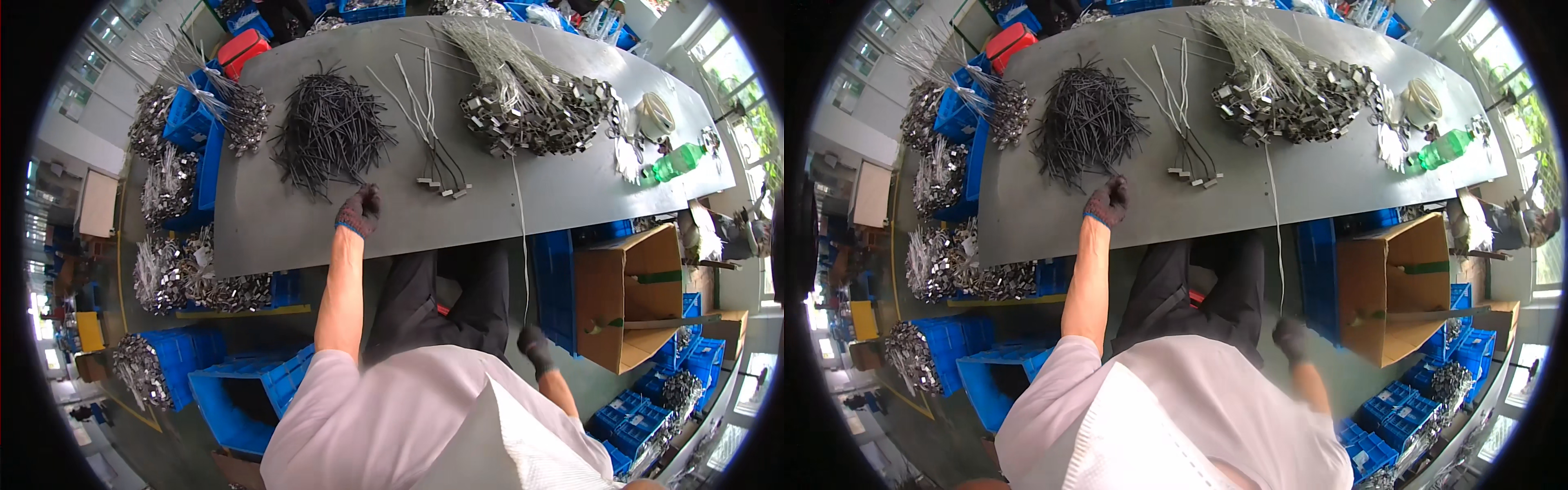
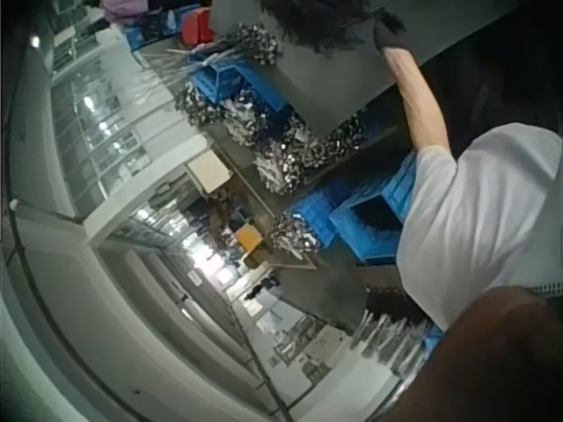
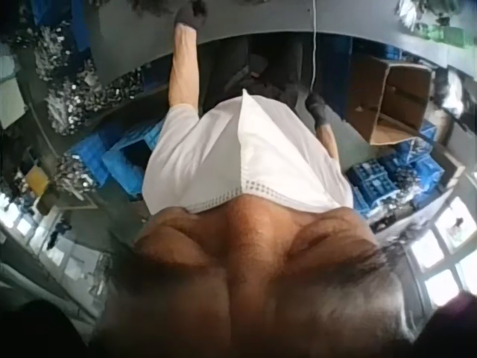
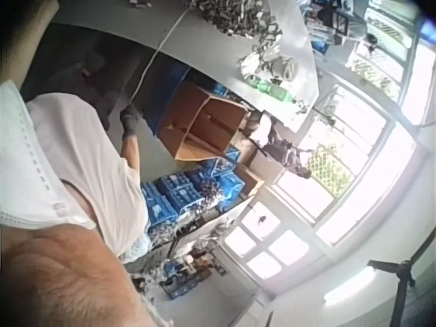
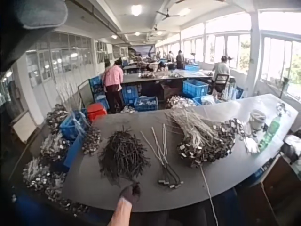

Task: Manually sorting and organizing electronic cable harnesses with connectors on a workbench.

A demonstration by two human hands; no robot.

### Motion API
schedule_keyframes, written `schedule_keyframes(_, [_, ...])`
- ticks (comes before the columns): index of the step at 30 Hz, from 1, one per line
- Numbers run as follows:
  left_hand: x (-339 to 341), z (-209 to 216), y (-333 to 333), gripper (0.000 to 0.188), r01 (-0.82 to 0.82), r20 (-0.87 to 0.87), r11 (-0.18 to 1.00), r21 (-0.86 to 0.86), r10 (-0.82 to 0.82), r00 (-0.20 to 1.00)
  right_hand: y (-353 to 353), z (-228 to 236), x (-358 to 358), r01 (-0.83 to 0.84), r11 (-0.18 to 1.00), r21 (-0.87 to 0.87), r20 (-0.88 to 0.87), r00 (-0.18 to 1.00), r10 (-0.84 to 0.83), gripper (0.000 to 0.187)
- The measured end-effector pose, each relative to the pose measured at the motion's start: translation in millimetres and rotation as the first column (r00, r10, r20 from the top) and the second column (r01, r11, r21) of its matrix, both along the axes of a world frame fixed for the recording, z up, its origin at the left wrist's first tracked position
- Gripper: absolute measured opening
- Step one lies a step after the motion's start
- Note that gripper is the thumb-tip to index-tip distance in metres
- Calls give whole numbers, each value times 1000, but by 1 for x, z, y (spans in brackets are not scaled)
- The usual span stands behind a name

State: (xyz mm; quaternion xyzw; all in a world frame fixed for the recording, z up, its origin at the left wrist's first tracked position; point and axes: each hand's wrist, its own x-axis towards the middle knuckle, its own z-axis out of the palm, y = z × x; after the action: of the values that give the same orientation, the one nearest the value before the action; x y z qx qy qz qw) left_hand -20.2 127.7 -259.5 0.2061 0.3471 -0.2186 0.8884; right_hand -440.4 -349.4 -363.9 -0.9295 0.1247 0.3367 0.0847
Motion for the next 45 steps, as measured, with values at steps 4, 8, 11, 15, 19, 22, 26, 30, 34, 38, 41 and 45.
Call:
schedule_keyframes(4, [-14, 14, -85, 7, -13, 125, 996, -92, 24, 992, -10, -19, -88, 40, 988, 148, 249, 966, -76, 23])
schedule_keyframes(8, [-29, -5, -186, 13, 101, 136, 994, -36, -96, 986, 52, 55, 10, 30, 981, 192, 468, 876, -119, 21])
schedule_keyframes(11, [-34, 11, -231, 12, -8, 257, 1000, -4, 9, 966, 60, 86, 64, -11, 993, 117, 440, 897, -42, 21])
schedule_keyframes(15, [-31, 99, -217, 5, -285, 478, 925, 249, 139, 868, 40, 77, 58, 23, 999, 35, 377, 926, -34, 16])
schedule_keyframes(19, [-31, 122, -199, 13, -548, 717, 753, 365, 147, 681, 11, 38, 23, 5, 1000, -3, 343, 939, -4, 16])
schedule_keyframes(22, [-44, 119, -193, 17, -225, 617, 826, 516, -176, 767, 16, 38, 19, 36, 999, -9, 317, 948, -31, 17])
schedule_keyframes(26, [-45, 106, -190, 21, 80, 500, 758, 647, -501, 707, 5, 42, 18, -42, 992, 117, 249, 968, 11, 23])
schedule_keyframes(30, [-57, 65, -218, 21, -58, 576, 734, 677, -479, 663, 74, 152, 113, 332, 505, 796, 92, 759, -644, 20])
schedule_keyframes(34, [-109, 65, -248, 26, -69, 519, 583, 810, -656, 548, 84, 148, 229, -242, 864, 441, 837, 458, -299, 55])
schedule_keyframes(38, [-115, 61, -240, 23, 15, 565, 733, 680, -538, 625, 104, 122, 291, -168, 983, 68, 956, 292, -16, 81])
schedule_keyframes(41, [-81, 55, -215, 25, 85, 488, 668, 740, -620, 615, 125, 121, 314, -207, 948, 241, 897, 421, -136, 89])
schedule_keyframes(45, [-24, 40, -178, 36, 154, 364, 611, 776, -634, 682, 136, 154, 365, 109, 515, 850, 340, 634, -695, 94])
